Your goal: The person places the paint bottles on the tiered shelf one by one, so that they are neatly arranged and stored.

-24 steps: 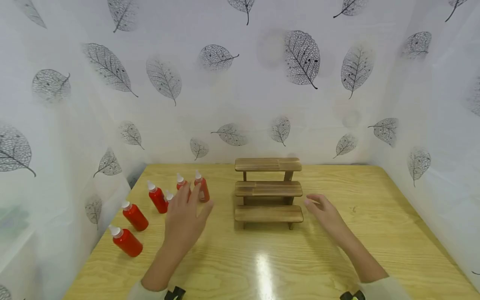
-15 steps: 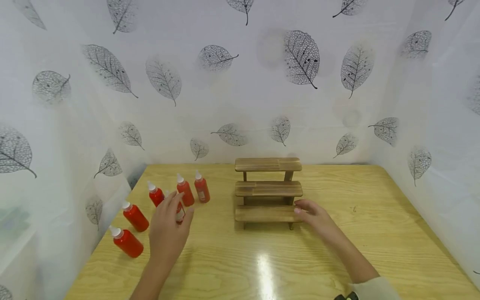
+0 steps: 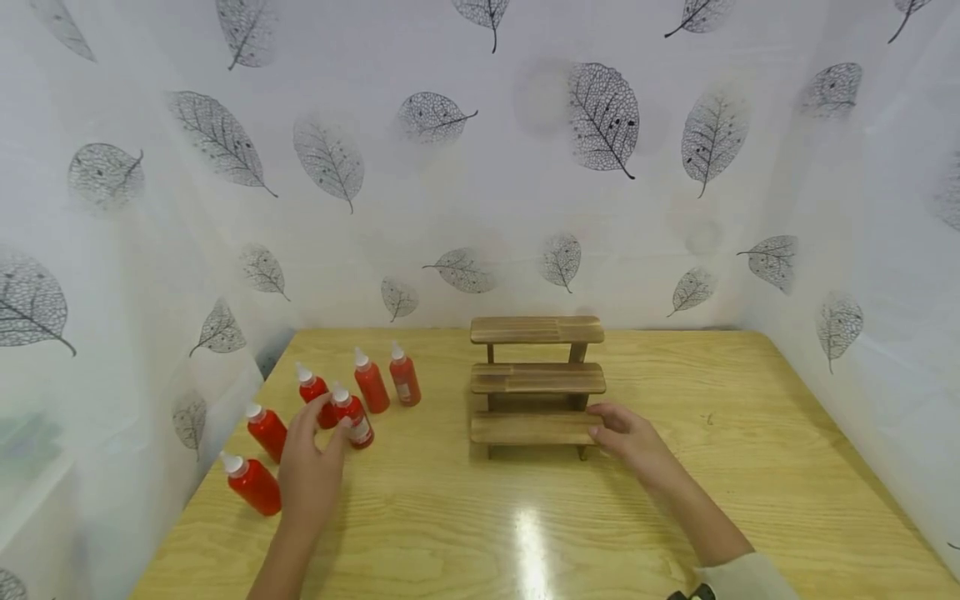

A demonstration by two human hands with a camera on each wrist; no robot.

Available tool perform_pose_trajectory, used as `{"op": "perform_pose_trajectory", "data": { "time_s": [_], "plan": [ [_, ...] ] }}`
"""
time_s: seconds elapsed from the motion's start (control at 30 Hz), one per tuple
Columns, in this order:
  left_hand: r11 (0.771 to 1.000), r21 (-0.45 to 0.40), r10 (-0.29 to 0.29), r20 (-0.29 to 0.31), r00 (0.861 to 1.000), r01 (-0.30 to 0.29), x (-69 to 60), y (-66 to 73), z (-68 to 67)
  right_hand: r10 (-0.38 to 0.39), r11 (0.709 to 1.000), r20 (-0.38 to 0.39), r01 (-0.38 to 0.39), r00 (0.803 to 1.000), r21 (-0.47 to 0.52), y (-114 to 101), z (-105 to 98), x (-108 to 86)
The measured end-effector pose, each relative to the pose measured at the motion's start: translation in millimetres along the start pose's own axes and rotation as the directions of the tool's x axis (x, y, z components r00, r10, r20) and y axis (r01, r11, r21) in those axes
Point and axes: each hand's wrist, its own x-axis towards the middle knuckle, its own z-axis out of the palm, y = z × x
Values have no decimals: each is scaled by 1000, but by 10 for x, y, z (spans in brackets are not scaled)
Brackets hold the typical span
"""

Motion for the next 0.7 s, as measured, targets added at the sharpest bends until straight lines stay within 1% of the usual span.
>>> {"op": "perform_pose_trajectory", "data": {
  "time_s": [0.07, 0.13, 0.33, 0.47, 0.7],
  "plan": [
    [999, -38, -33, 22, 999, 34, 36, -30, 13, 6, 1000, -10, -6, 1000, 5, 2, 2, -10],
    [996, -70, -50, 42, 998, 53, 72, -60, 28, 10, 1000, -9, -10, 1000, 6, 10, -2, -15],
    [990, -121, -60, 93, 994, 71, 160, -147, 67, 9, 1000, -19, -9, 1000, 25, 26, 7, -18],
    [987, -134, -73, 126, 989, 90, 202, -194, 87, 4, 999, -17, -4, 1000, 32, 31, 12, -20],
    [982, -131, -114, 164, 980, 136, 261, -201, 90, 8, 999, -14, -8, 1000, 37, 47, 12, -16]
  ]
}}
